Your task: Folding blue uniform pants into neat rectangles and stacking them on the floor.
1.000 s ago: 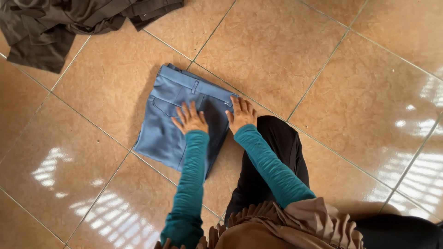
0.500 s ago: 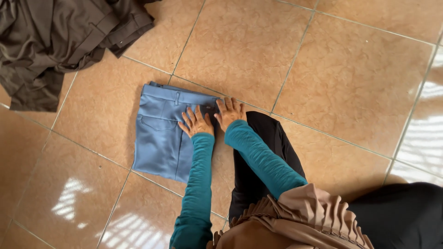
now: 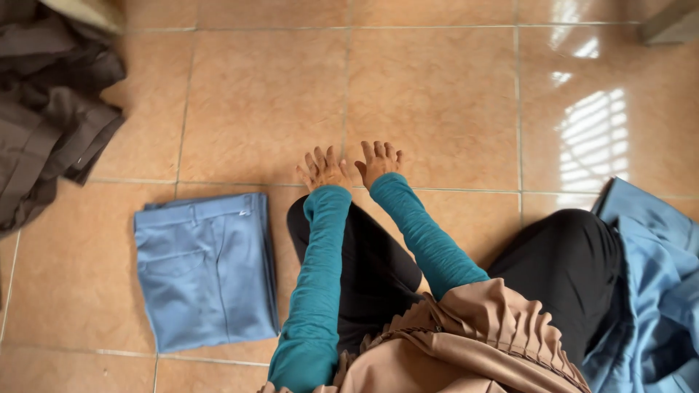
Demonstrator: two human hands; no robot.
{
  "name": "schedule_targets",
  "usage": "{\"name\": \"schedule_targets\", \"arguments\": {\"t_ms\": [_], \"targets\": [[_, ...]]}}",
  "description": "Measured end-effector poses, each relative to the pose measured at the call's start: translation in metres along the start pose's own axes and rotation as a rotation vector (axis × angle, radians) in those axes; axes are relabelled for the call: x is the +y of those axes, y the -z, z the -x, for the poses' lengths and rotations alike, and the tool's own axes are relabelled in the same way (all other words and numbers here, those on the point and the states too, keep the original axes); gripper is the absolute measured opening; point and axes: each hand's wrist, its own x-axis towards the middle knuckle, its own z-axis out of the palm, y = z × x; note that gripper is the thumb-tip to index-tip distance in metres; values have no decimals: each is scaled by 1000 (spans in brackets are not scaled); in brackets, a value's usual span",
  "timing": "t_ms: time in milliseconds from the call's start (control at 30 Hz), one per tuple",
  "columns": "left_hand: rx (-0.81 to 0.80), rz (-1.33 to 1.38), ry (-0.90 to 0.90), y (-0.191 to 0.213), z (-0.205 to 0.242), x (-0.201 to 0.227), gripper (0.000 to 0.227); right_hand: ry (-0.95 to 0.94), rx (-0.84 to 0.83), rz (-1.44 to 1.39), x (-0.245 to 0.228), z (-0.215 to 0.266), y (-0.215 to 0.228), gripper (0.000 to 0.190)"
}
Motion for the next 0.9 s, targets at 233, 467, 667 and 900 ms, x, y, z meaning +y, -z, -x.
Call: {"name": "schedule_targets", "arguments": {"t_ms": [233, 467, 667, 900], "targets": [[-335, 96, 97, -1, -11, 57, 62, -134, 123, -98, 62, -10, -19, 63], [-170, 10, -418, -87, 23, 217, 49, -499, 537, -103, 247, 69, 3, 55], [-89, 55, -1059, -154, 134, 381, 48, -855, 863, -19, 402, 233, 12, 53], [-242, 144, -1512, -208, 294, 492, 44, -1074, 990, 374, 469, 459, 38, 60]]}}
